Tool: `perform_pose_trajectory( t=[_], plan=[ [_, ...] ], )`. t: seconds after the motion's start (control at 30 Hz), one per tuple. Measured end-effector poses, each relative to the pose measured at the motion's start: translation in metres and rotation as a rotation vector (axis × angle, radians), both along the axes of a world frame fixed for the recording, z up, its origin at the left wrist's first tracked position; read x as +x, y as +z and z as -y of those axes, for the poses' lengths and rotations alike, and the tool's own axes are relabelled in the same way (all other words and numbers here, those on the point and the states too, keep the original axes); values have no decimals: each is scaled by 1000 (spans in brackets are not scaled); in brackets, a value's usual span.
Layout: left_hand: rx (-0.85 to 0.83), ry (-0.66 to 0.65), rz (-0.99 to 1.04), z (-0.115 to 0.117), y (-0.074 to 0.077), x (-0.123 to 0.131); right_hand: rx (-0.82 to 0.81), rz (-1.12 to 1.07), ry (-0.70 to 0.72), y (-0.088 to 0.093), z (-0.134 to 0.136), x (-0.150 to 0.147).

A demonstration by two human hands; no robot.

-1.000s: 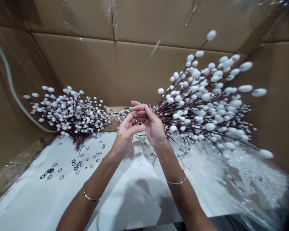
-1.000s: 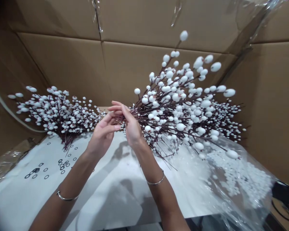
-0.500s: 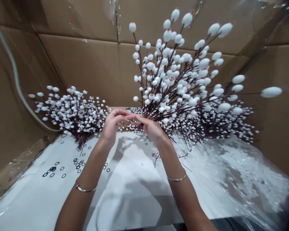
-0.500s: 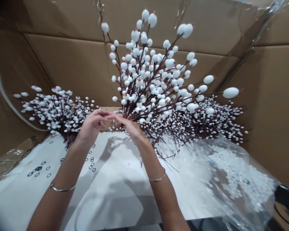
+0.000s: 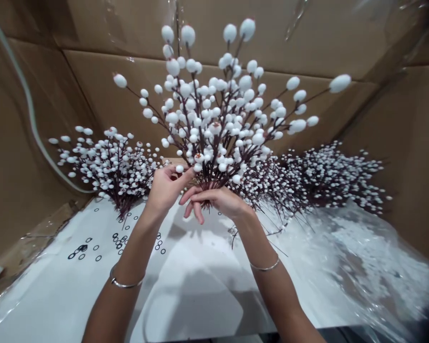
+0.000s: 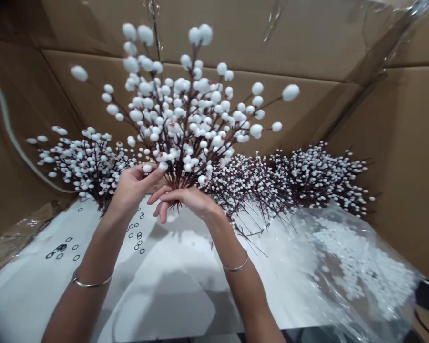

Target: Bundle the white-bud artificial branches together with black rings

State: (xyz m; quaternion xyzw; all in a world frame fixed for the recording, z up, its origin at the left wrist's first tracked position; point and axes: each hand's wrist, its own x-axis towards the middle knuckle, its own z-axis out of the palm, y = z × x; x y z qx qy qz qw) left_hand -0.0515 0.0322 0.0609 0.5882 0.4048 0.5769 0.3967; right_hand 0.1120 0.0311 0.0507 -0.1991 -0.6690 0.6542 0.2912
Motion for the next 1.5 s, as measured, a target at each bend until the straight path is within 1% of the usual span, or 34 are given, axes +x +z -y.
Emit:
perform_pose_trajectory(
  t=[0.1, 0.33, 0.57, 0.67, 0.77, 0.83, 0.87, 0.93, 1.0, 1.07, 1.1, 1.17, 1.23, 1.3, 1.37, 1.43, 1.5],
  plan=[
    [-36, -9, 42, 1, 1, -1, -17, -28, 21, -1, 0, -3],
    [-76, -117, 46, -1, -2, 3, -10, -26, -34, -4, -1, -5],
    [-150, -191, 92, 2, 3, 3, -31, -60, -25, -7, -3, -9],
    [-169, -215, 71, 3, 3, 1, -62, -74, -49, -5, -2, -11],
    [-175, -224, 15, 2, 4, -7, -94, -128, -46, -5, -2, -13],
    [-148, -177, -44, -1, 4, -15, -111, -179, -62, -6, -2, -15],
    [-111, -121, -65, -2, 5, -19, -119, -199, -82, -6, -3, -16],
    [13, 51, -81, -5, 6, -25, -125, -216, -136, -8, -3, -19],
    [178, 247, -61, -5, 6, -27, -104, -212, -225, -10, -3, -23],
    [317, 369, -63, 0, 8, -23, -57, -207, -347, -13, -3, -27],
    [366, 387, -88, 3, 9, -20, -39, -200, -407, -14, -3, -29],
    [430, 347, -209, 12, 11, -14, -21, -176, -503, -17, -4, -32],
    [467, 292, -350, 20, 14, -8, -14, -140, -558, -19, -5, -34],
    [482, 261, -430, 25, 15, -5, -12, -103, -610, -21, -7, -35],
    [452, 205, -461, 26, 14, -4, -5, -93, -665, -24, -10, -35],
    [393, 158, -495, 24, 12, -3, 39, -122, -704, -28, -13, -35],
    [331, 196, -512, 19, 9, -2, 97, -148, -724, -34, -16, -36]
  ],
)
